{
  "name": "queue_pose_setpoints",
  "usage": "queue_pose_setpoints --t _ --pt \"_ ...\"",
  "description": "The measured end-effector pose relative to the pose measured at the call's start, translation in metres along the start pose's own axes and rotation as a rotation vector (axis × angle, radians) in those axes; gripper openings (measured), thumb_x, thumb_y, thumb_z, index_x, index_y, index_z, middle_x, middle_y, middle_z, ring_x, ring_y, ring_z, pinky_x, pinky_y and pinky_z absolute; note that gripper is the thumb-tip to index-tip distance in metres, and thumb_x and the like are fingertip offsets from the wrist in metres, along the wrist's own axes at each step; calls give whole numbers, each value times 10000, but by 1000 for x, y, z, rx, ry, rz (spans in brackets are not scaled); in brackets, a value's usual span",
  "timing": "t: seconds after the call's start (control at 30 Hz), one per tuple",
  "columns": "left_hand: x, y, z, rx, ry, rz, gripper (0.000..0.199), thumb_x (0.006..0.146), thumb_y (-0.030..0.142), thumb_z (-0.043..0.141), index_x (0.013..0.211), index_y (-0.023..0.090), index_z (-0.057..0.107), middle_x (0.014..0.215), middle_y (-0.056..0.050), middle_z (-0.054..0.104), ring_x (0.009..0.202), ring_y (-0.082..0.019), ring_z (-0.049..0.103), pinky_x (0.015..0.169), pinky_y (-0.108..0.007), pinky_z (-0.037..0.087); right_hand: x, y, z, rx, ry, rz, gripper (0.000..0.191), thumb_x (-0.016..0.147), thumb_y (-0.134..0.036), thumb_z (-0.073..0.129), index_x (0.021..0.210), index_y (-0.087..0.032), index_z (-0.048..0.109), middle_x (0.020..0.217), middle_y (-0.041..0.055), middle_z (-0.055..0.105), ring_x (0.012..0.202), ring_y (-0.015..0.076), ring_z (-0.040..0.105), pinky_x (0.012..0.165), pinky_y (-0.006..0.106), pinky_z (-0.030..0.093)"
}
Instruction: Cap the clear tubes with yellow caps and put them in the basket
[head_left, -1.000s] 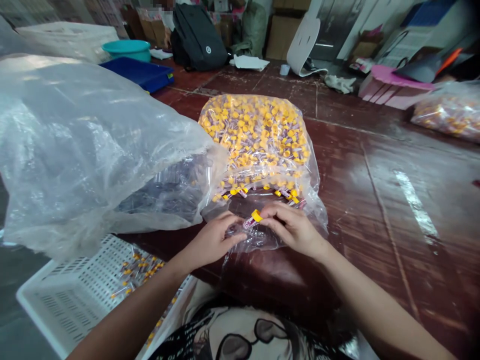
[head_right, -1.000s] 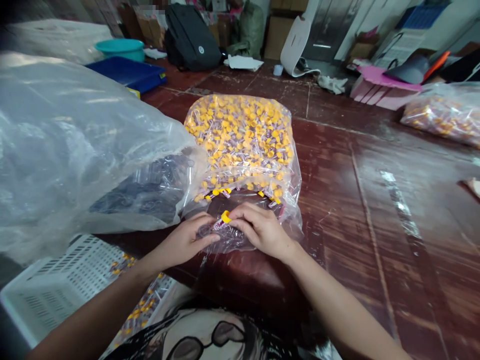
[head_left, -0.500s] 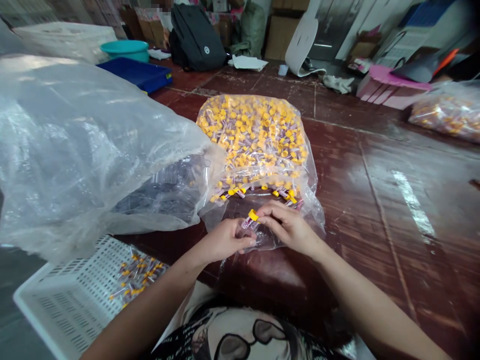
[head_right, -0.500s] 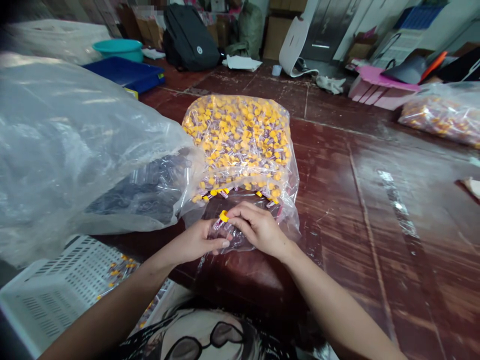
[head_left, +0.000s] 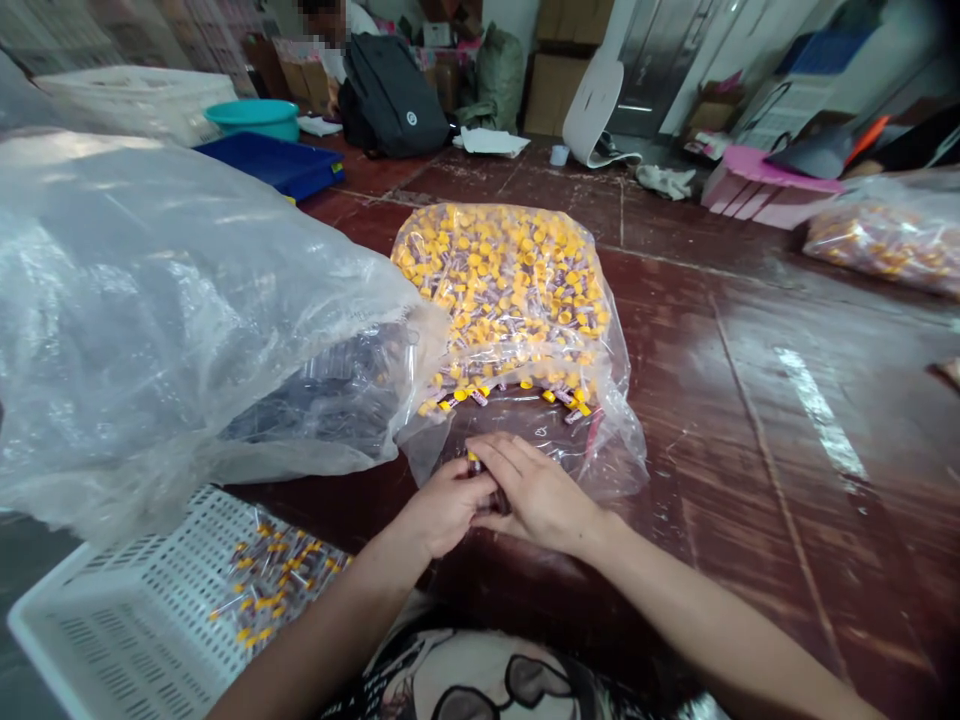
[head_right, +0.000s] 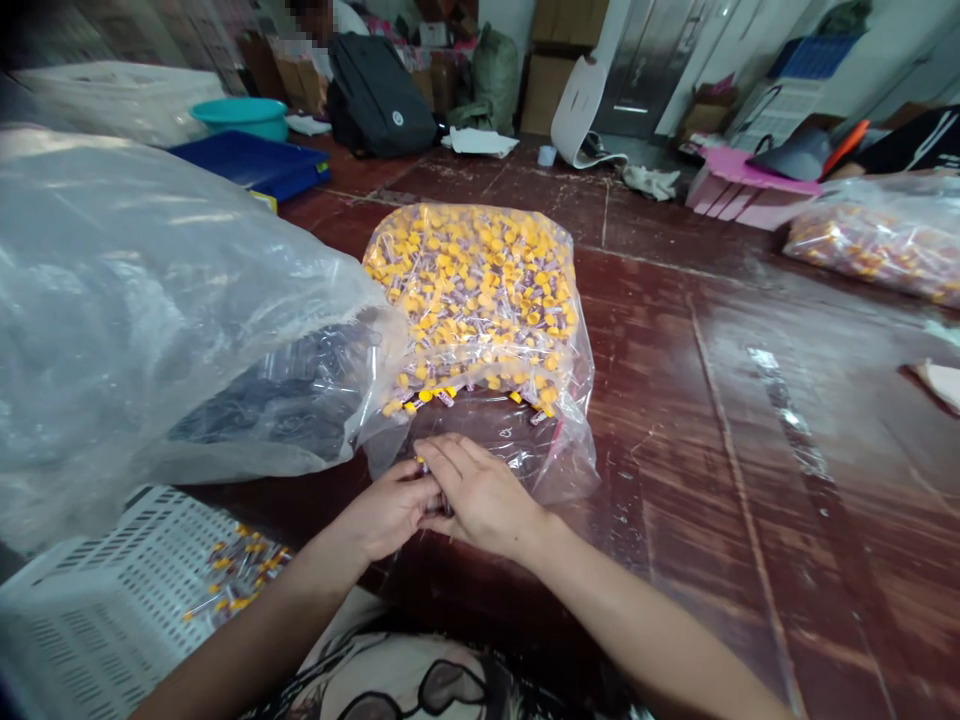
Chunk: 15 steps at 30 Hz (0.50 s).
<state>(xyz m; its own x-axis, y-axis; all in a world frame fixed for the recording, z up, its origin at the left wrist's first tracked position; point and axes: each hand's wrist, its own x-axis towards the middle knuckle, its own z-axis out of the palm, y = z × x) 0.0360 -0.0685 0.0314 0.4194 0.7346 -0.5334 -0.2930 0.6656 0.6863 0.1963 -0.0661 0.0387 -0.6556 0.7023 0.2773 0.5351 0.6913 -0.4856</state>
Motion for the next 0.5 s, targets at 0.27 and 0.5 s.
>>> queue_pose_setpoints --t 0.27,0.5 --pt "-36 -4 -25 23 190 31 349 615 366 852 814 160 653 761 -12 685 819 -198 666 747 -304 529 18 -29 28 128 -41 -60 731 840 -494 692 1407 -104 446 1306 164 589 1208 284 534 1078 447 435" --pt "-121 -36 -137 138 713 109 889 558 597 827 1357 384 501 987 -23 744 876 -313 714 610 -372 570 -14 11 0 -44 134 216 629 944 -497 570 1447 -140 447 1373 178 524 1274 286 471 1070 506 440"
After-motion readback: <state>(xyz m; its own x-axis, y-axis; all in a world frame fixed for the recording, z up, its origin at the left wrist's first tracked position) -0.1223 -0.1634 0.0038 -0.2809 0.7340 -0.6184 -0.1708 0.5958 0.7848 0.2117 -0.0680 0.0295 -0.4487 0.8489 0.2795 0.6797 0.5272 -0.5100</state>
